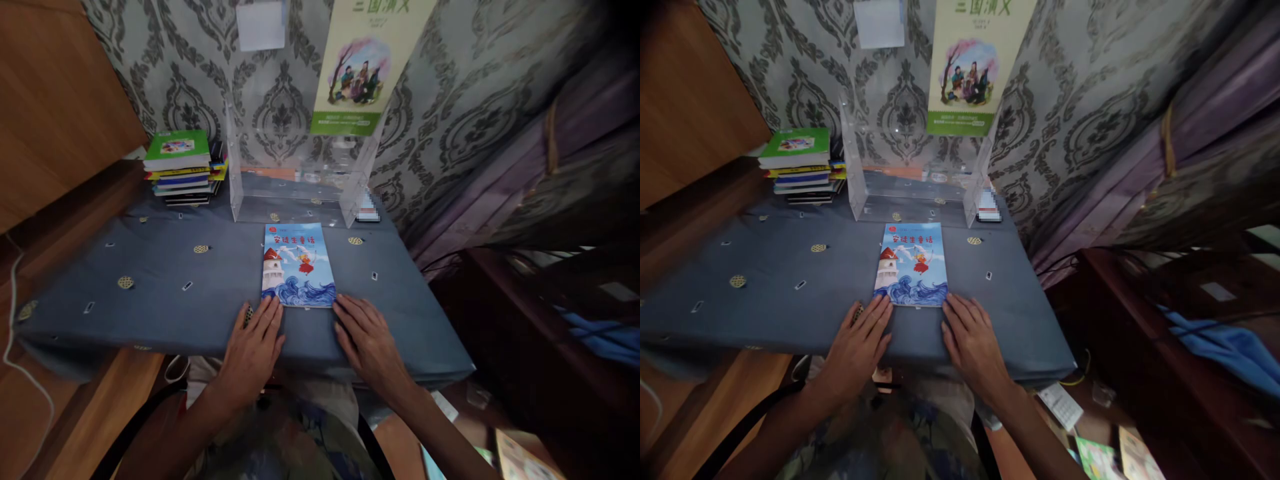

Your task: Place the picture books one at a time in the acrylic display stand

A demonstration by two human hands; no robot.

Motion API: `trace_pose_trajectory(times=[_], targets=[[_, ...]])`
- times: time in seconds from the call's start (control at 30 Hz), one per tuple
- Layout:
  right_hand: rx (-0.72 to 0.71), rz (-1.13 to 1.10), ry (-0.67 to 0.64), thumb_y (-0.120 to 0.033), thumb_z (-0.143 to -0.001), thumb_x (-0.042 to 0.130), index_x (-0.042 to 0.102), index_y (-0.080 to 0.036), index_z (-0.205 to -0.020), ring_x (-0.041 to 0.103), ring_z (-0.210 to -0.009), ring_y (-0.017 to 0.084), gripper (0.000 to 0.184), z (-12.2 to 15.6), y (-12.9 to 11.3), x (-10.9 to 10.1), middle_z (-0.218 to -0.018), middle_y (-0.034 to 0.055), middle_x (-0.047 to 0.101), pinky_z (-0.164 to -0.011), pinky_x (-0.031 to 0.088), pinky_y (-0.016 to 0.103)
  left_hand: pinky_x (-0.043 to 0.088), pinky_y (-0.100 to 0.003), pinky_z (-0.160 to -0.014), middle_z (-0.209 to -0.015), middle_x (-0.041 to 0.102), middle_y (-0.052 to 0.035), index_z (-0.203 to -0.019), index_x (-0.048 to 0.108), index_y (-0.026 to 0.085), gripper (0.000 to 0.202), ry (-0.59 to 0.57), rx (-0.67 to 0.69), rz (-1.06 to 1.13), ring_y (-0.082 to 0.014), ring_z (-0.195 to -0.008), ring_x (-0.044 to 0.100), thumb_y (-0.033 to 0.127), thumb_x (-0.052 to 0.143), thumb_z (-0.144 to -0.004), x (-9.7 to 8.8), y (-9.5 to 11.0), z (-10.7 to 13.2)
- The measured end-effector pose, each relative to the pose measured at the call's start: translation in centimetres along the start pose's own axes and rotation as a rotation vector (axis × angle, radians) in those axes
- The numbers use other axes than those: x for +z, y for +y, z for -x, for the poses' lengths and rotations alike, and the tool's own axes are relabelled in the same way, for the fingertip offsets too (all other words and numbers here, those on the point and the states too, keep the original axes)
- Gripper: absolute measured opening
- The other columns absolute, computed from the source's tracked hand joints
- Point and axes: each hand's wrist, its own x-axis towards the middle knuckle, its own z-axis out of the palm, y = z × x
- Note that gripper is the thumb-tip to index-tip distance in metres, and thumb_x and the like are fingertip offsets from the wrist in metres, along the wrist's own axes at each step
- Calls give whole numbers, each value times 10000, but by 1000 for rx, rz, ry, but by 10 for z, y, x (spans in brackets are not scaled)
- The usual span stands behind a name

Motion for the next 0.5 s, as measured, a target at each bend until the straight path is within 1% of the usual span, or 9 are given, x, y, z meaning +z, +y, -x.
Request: trace_pose_trajectory(times=[0.13, 0.23, 0.4, 0.5], targets=[[-36, 7, 3, -198, -988, 447, 595, -149, -1319, 597, -1166, 283, 366, -8, -15, 5, -1239, 144, 672, -1043, 481, 519, 334, -485, -1155, -1488, 508, -103, -1422, 493, 140, 437, 10, -35, -3, -232, -1404, 443, 223, 317, -1031, 0, 3, 0], [-33, -4, -7, -189, -988, 429, 592, -135, -1320, 581, -1163, 296, 374, -15, -28, 12, -1237, 161, 660, -1022, 495, 528, 348, -498, -1136, -1482, 519, -93, -1427, 487, 153, 435, 10, -56, 3, -237, -1394, 454, 234, 315, -1035, 0, 5, -1], [25, 6, -30, -207, -989, 410, 603, -144, -1323, 534, -1190, 334, 391, -22, -47, 20, -1279, 200, 596, -948, 534, 531, 380, -536, -1092, -1470, 536, -87, -1438, 481, 188, 436, -19, -99, 27, -252, -1369, 480, 257, 326, -1036, -5, 9, -5], [50, 28, -45, -230, -987, 428, 583, -192, -1360, 519, -1200, 349, 406, -24, -52, 23, -1291, 203, 564, -948, 520, 558, 375, -565, -1082, -1463, 542, -84, -1418, 508, 198, 426, -26, -121, 41, -270, -1351, 494, 275, 338, -1035, -6, 12, -7]])
